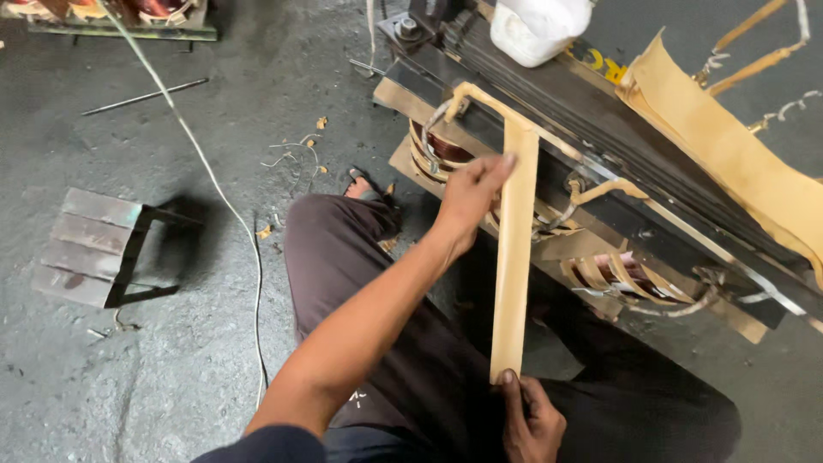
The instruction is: The person sits on the floor and wraps a long strip of tan insulating paper around a cylindrical electrical component mounted on a jig. They repeatedly fold and tuck the paper to cover the component, occasionally adjusting the strip and using a small white container nearby.
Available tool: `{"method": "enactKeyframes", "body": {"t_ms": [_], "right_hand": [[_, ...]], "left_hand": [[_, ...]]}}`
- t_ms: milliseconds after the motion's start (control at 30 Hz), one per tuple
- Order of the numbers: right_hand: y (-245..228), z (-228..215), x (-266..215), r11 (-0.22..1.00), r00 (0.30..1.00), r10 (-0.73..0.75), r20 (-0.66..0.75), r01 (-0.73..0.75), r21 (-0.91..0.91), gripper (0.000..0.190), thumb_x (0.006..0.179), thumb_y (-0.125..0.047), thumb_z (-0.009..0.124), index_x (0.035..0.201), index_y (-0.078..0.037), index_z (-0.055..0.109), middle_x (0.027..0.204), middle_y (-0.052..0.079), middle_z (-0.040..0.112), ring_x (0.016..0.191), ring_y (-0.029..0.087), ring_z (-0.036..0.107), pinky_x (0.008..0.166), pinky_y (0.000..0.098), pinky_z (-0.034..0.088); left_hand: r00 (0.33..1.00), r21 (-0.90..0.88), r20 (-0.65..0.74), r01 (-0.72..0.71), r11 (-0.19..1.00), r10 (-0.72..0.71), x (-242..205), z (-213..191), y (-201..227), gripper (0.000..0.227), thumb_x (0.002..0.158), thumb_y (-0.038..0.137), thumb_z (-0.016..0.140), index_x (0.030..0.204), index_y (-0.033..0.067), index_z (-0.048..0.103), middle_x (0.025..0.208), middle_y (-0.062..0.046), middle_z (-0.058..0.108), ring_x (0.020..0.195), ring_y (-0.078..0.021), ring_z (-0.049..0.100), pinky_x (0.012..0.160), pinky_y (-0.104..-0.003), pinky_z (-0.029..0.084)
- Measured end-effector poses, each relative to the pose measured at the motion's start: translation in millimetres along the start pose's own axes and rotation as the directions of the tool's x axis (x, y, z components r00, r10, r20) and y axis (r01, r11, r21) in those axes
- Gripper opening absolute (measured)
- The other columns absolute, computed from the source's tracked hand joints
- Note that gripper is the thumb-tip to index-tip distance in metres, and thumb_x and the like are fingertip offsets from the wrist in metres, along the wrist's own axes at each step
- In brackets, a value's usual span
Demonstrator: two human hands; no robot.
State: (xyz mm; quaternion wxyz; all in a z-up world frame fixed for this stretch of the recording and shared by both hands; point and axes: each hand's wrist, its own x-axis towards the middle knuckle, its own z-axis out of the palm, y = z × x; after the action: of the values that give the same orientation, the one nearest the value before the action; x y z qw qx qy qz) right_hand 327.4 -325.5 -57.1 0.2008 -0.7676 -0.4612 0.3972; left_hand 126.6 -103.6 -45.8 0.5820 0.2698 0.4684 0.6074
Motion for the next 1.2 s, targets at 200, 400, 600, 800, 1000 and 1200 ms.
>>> {"method": "enactKeyframes", "body": {"t_ms": [200, 400, 600, 800, 1000, 1200], "right_hand": [[-1.3, 2.9, 5.9, 0.998, 0.998, -0.054, -0.016, 0.054, 0.021, 0.032, 0.096, -0.030, 0.067, 0.094, 0.000, 0.079, 0.071, 0.012, 0.077, 0.059, 0.013, 0.069, 0.057, 0.0304, 0.054], [-4.8, 4.1, -0.1, 1.000, 0.999, 0.007, -0.035, -0.006, 0.029, 0.035, 0.097, -0.032, 0.068, 0.090, -0.001, 0.080, 0.059, 0.009, 0.067, 0.049, 0.010, 0.051, 0.047, 0.0310, 0.040], [-0.2, -14.4, -12.2, 0.998, 0.996, -0.005, 0.087, 0.000, 0.063, 0.034, 0.099, -0.030, 0.069, 0.085, 0.000, 0.077, 0.057, 0.009, 0.058, 0.050, 0.010, 0.043, 0.047, 0.0312, 0.034], [-70.1, -25.5, 45.2, 0.758, 0.837, -0.540, -0.085, 0.528, 0.382, 0.025, 0.102, -0.026, 0.065, 0.109, -0.002, 0.063, 0.091, -0.001, 0.069, 0.082, 0.003, 0.062, 0.073, 0.0217, 0.049], [-66.0, 29.7, 84.2, 0.928, 0.962, -0.235, 0.140, 0.179, 0.327, 0.038, 0.099, -0.036, 0.061, 0.094, -0.002, 0.076, 0.063, 0.007, 0.068, 0.053, 0.009, 0.052, 0.050, 0.0259, 0.039], [19.6, 47.7, 80.7, 0.932, 0.981, -0.068, 0.180, -0.002, 0.363, 0.038, 0.097, -0.033, 0.064, 0.087, 0.001, 0.075, 0.060, 0.004, 0.063, 0.048, 0.010, 0.048, 0.046, 0.0266, 0.035]], "left_hand": [[0.996, -0.125, 0.065, 0.071, 0.990, -0.064, 56.0, -16.5, 1.6, 0.028, 0.090, 0.025, 0.080, 0.087, -0.0013, 0.072, 0.075, -0.007, 0.074, 0.058, -0.0130, 0.069, 0.055, -0.027, 0.057], [0.985, 0.110, 0.078, 0.143, 0.984, -0.152, -40.9, -13.7, -26.6, 0.021, 0.087, 0.018, 0.082, 0.082, -0.0010, 0.076, 0.073, -0.005, 0.073, 0.056, -0.0085, 0.063, 0.052, -0.023, 0.052], [0.917, 0.077, 0.122, 0.374, 0.924, -0.381, -160.5, -21.2, -80.7, 0.012, 0.089, 0.010, 0.078, 0.089, -0.0021, 0.076, 0.078, -0.006, 0.075, 0.063, -0.0080, 0.065, 0.057, -0.023, 0.051], [0.870, 0.013, 0.156, 0.471, 0.882, -0.467, -198.5, -13.9, -75.9, 0.011, 0.092, 0.005, 0.073, 0.095, -0.0050, 0.073, 0.087, -0.010, 0.077, 0.075, -0.0190, 0.076, 0.066, -0.033, 0.064], [0.815, 0.552, 0.402, 0.149, 0.820, -0.418, -175.5, -44.5, -37.9, 0.025, 0.085, -0.008, 0.059, 0.103, -0.0009, 0.075, 0.081, -0.012, 0.074, 0.071, -0.0163, 0.073, 0.067, -0.029, 0.061], [0.995, -0.090, 0.101, 0.009, 0.996, 0.000, 7.5, -34.7, -11.4, 0.039, 0.099, 0.021, 0.065, 0.130, -0.0014, 0.060, 0.098, -0.002, 0.074, 0.086, -0.0083, 0.068, 0.080, -0.024, 0.056]]}}
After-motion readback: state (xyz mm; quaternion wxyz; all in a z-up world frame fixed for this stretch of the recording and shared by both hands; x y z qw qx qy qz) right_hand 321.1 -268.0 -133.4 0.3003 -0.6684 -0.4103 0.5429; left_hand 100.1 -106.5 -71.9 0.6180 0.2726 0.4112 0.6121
